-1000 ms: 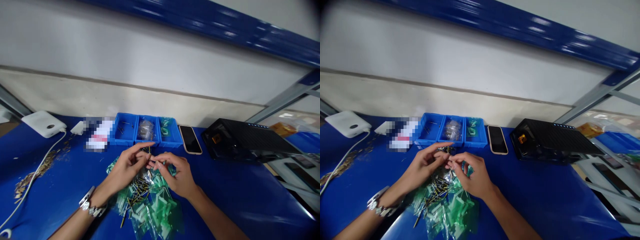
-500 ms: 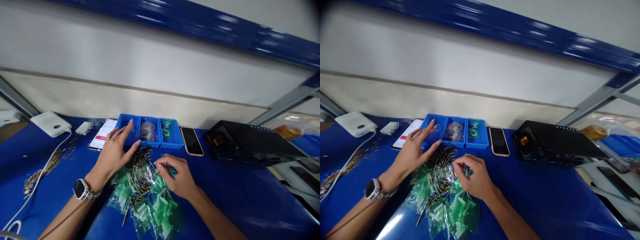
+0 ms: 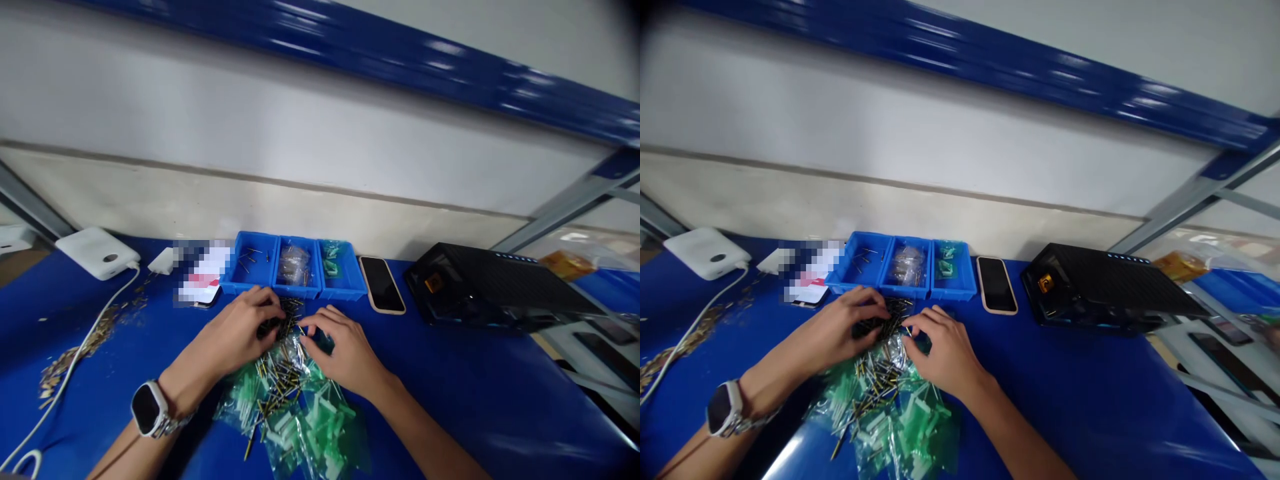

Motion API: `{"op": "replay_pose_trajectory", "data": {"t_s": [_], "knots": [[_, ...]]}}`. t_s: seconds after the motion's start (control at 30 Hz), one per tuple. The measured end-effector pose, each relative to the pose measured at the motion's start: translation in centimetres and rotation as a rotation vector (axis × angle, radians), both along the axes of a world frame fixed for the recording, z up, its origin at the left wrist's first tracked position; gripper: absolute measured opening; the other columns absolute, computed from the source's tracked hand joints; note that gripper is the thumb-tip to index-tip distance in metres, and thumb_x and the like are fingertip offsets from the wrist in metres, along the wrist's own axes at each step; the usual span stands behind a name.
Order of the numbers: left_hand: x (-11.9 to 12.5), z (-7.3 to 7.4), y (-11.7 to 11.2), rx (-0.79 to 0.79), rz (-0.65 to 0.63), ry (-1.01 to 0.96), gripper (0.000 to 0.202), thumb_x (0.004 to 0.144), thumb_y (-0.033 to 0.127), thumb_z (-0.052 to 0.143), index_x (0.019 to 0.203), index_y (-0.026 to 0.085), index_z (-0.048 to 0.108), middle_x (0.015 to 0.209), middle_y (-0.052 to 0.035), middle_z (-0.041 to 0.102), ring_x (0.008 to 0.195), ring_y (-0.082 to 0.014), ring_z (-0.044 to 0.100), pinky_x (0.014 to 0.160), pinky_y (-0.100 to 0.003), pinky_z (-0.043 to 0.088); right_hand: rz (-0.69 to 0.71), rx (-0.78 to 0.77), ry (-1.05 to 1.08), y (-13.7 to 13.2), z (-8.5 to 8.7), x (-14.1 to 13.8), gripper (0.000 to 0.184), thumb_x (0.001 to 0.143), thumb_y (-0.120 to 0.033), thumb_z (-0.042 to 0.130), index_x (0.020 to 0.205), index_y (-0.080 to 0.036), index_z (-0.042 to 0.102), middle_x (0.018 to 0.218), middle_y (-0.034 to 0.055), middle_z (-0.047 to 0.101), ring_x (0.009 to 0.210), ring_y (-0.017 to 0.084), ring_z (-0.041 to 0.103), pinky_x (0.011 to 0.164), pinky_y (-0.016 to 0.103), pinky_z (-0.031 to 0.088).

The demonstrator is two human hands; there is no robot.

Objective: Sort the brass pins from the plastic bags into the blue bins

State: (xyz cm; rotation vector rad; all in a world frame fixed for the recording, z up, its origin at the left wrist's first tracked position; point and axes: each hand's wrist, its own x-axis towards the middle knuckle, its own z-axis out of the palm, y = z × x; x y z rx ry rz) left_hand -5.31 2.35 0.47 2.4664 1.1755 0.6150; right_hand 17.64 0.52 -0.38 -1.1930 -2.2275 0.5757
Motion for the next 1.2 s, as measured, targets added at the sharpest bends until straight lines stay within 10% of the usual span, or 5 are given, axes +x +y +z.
{"op": "replay_pose_trajectory", "data": {"t_s": [0.5,1.0,1.2], "knots": [[2.1,0.8,-0.9,-0.240,-0.074,-0.630,0.012,0.092,0.028,0.065,0.097,0.025,0.076,0.097,-0.0055,0.076,0.091,-0.0199,0.071,0.081,-0.036,0.060,-0.006,-0.123,0.184,0.1,0.6,0.3,0.006,0.088,-0.022,0.063,0.091,-0.020,0.068,0.075,-0.0007,0.061,0.062,0.013,0.054,0.057,0.025,0.041],[1.7,0.7,-1.8,0.332,-0.090,-0.227,0.031,0.099,0.017,0.053,0.130,0.019,0.056,0.116,-0.0096,0.068,0.105,-0.0174,0.066,0.087,-0.031,0.058,-0.048,-0.474,0.492,-1.4,1.6,-1.3,0.033,0.093,-0.033,0.060,0.067,-0.016,0.071,0.059,0.0030,0.072,0.046,0.010,0.051,0.048,0.022,0.039],[1.6,0.4,-1.5,0.224,-0.071,-0.370,0.023,0.097,0.018,0.057,0.119,0.019,0.065,0.104,-0.0070,0.072,0.093,-0.0161,0.068,0.078,-0.029,0.057,0.062,-0.439,0.585,-2.2,1.4,-1.2,0.043,0.097,-0.046,0.051,0.077,-0.015,0.073,0.061,0.0056,0.073,0.049,0.012,0.057,0.051,0.023,0.043]]}}
